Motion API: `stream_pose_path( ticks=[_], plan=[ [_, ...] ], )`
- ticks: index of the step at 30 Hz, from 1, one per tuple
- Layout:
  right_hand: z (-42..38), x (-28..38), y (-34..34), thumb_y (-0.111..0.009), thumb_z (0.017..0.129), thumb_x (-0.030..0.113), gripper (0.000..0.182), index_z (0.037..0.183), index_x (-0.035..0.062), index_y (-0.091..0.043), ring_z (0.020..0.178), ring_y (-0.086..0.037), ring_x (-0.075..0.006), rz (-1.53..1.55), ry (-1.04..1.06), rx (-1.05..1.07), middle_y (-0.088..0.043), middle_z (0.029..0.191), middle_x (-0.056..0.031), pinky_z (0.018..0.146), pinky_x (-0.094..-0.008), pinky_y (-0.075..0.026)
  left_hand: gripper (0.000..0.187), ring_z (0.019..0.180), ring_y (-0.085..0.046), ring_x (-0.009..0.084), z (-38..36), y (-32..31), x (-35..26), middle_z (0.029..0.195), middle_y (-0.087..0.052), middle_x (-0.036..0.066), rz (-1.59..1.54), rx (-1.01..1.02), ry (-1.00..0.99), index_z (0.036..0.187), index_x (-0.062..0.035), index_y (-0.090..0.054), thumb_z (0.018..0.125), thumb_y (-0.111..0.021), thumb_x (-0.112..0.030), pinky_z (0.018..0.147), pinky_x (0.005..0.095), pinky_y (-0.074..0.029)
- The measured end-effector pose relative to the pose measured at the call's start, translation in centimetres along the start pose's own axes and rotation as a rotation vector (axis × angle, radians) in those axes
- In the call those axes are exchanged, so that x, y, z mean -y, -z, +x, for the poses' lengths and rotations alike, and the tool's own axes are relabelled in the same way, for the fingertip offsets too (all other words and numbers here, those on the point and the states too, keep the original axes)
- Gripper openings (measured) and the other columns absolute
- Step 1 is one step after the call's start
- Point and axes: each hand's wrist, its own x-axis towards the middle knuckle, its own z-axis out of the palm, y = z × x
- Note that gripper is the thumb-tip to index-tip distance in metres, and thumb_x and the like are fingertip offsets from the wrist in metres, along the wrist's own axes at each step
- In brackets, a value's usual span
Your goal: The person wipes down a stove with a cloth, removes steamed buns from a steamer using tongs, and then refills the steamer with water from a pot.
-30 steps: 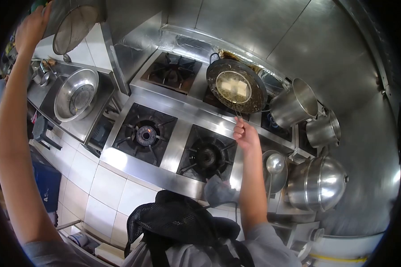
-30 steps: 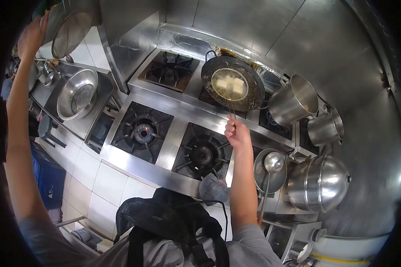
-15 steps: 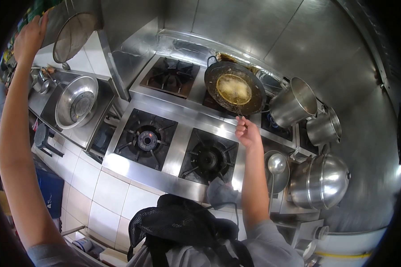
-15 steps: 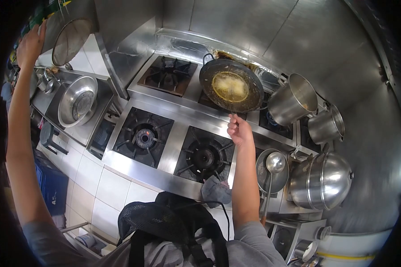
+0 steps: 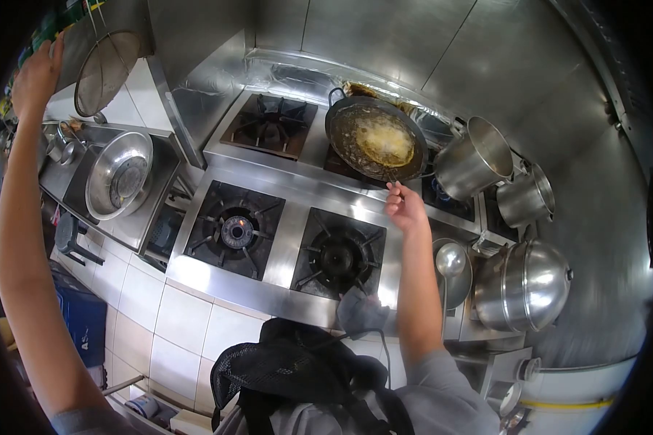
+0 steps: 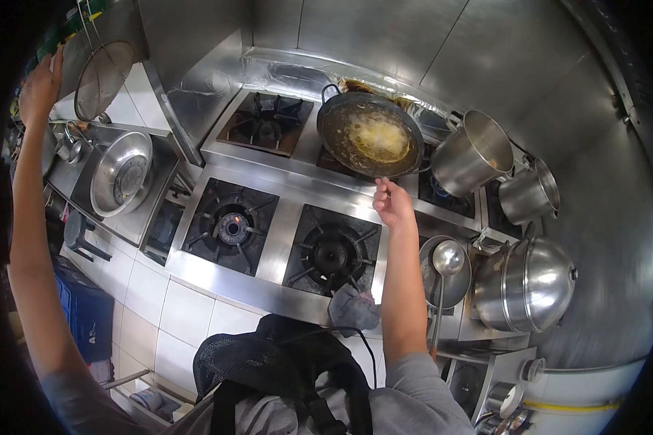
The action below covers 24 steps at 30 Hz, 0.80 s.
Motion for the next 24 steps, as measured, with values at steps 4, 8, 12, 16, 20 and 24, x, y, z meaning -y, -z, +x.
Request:
stream_pose_path(
  ticks=[4,8,12,16,20,24],
  plan=[
    [0.4,0.2,0.2,-0.052,0.104,0.021,0.017,0.107,0.0046,-0.053,0.056,-0.044,-0.0072,-0.055,0.017,-0.031,-0.050,0.072,0.0050,0.047,-0.0231,-0.032,0.051,0.094,-0.068,0.0405,0.1,0.0,0.1,0.098,-0.071,0.020,0.014,0.022,0.002,0.108,-0.0109,-0.063,0.104,-0.037,-0.054,0.079,0.0546,-0.055],
    [0.9,0.8,0.3,-0.052,0.104,0.021,0.015,0.104,0.0058,-0.054,0.057,-0.044,-0.0067,-0.099,0.025,-0.058,-0.050,0.072,0.0054,0.048,-0.0227,-0.032,0.051,0.094,-0.069,0.0401,0.0,-0.3,0.3,0.097,-0.071,0.021,0.016,-0.003,-0.008,0.109,-0.0114,-0.063,0.103,-0.038,-0.055,0.079,0.0545,-0.055],
    [1.4,1.3,0.2,-0.052,0.104,0.020,0.014,0.100,0.0070,-0.055,0.057,-0.045,-0.0059,-0.140,0.033,-0.060,-0.050,0.072,0.0060,0.048,-0.0221,-0.033,0.051,0.095,-0.069,0.0395,0.0,0.0,0.5,0.098,-0.071,0.021,0.046,0.048,-0.014,0.110,-0.0120,-0.063,0.103,-0.038,-0.056,0.078,0.0539,-0.055],
    [1.6,1.4,-0.6,-0.052,0.104,0.020,0.014,0.097,0.0087,-0.056,0.057,-0.045,-0.0058,-0.195,0.039,-0.065,-0.051,0.072,0.0057,0.048,-0.0220,-0.033,0.052,0.095,-0.069,0.0392,-0.1,0.4,0.2,0.098,-0.071,0.020,0.010,0.013,-0.008,0.110,-0.0118,-0.063,0.103,-0.038,-0.057,0.077,0.0528,-0.055],
    [2.3,1.0,-1.3,-0.052,0.104,0.019,0.012,0.097,0.0104,-0.056,0.057,-0.045,-0.0059,-0.238,0.032,-0.082,-0.052,0.073,0.0053,0.048,-0.0222,-0.033,0.053,0.095,-0.068,0.0398,-0.1,0.3,0.4,0.098,-0.072,0.020,-0.029,-0.005,-0.024,0.109,-0.0112,-0.063,0.103,-0.037,-0.057,0.077,0.0530,-0.055],
    [2.9,0.5,-2.1,-0.051,0.103,0.017,0.010,0.096,0.0119,-0.057,0.057,-0.045,-0.0064,-0.285,0.037,-0.080,-0.053,0.073,0.0048,0.048,-0.0224,-0.033,0.052,0.095,-0.068,0.0403,-0.1,0.3,0.4,0.098,-0.071,0.020,0.002,0.001,-0.030,0.109,-0.0109,-0.062,0.103,-0.037,-0.056,0.077,0.0533,-0.055]
  ],
)
